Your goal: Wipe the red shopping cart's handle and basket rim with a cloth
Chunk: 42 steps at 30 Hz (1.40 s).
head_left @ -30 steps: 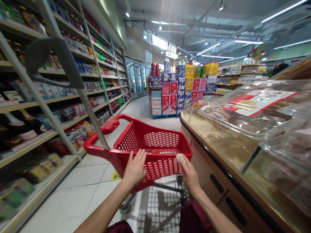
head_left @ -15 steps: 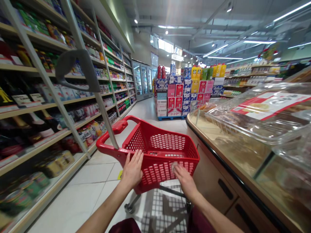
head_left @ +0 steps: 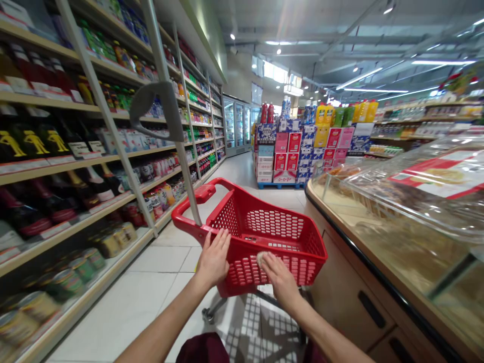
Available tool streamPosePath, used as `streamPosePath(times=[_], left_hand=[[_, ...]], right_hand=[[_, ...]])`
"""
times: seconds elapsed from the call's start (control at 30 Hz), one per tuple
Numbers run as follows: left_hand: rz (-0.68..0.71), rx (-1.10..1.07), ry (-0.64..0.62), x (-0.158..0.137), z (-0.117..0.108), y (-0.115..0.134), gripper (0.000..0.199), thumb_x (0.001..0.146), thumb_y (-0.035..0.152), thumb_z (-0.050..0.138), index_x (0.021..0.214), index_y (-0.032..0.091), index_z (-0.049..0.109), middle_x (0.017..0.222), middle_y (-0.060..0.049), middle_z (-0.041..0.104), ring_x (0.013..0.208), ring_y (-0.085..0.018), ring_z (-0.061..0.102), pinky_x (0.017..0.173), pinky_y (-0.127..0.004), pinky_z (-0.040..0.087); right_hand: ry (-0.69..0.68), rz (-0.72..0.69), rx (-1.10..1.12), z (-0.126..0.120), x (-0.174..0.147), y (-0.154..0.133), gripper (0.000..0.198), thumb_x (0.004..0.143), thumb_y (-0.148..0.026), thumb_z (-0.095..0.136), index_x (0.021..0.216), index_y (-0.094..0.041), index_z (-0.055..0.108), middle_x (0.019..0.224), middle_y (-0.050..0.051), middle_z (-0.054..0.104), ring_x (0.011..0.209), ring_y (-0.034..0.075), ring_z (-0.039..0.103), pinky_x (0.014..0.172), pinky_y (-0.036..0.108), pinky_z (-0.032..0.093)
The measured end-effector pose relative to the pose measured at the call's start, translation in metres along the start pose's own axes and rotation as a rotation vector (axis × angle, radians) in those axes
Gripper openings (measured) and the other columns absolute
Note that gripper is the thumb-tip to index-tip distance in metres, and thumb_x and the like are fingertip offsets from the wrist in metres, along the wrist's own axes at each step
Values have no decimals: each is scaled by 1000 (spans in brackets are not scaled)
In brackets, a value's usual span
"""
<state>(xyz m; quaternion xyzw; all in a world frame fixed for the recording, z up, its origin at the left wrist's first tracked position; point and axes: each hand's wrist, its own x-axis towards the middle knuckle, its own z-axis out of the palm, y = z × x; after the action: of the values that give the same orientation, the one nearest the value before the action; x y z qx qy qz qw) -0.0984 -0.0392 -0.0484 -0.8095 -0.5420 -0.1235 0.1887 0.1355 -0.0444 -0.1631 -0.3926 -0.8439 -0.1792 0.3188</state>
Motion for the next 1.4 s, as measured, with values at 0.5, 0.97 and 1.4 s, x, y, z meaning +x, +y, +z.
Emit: streamPosePath(times=[0.5, 0.97, 1.4], left_hand=[[-25, 20, 62, -15, -10, -29, 62, 66, 17, 41, 128, 11, 34, 135, -9, 34, 126, -23, 27, 105, -45, 13], [-276, 43, 38, -18, -27, -93, 66, 61, 11, 38, 126, 10, 35, 137, -10, 31, 127, -22, 24, 106, -48, 5], [-257, 38, -22, -26, -33, -93, 67, 62, 8, 37, 129, 12, 30, 139, -7, 29, 128, -19, 22, 106, -49, 3]], right_hand=[[-33, -177, 93, 26, 37, -37, 33, 85, -12, 37, 113, -17, 54, 113, 8, 58, 113, 19, 46, 92, 36, 43], [3, -252, 177, 41, 97, -83, 31, 86, -15, 38, 113, -17, 54, 113, 7, 58, 113, 16, 46, 96, 30, 38], [153, -284, 187, 19, 153, -104, 33, 86, -12, 36, 114, -14, 53, 123, 8, 50, 118, 18, 40, 98, 35, 37]])
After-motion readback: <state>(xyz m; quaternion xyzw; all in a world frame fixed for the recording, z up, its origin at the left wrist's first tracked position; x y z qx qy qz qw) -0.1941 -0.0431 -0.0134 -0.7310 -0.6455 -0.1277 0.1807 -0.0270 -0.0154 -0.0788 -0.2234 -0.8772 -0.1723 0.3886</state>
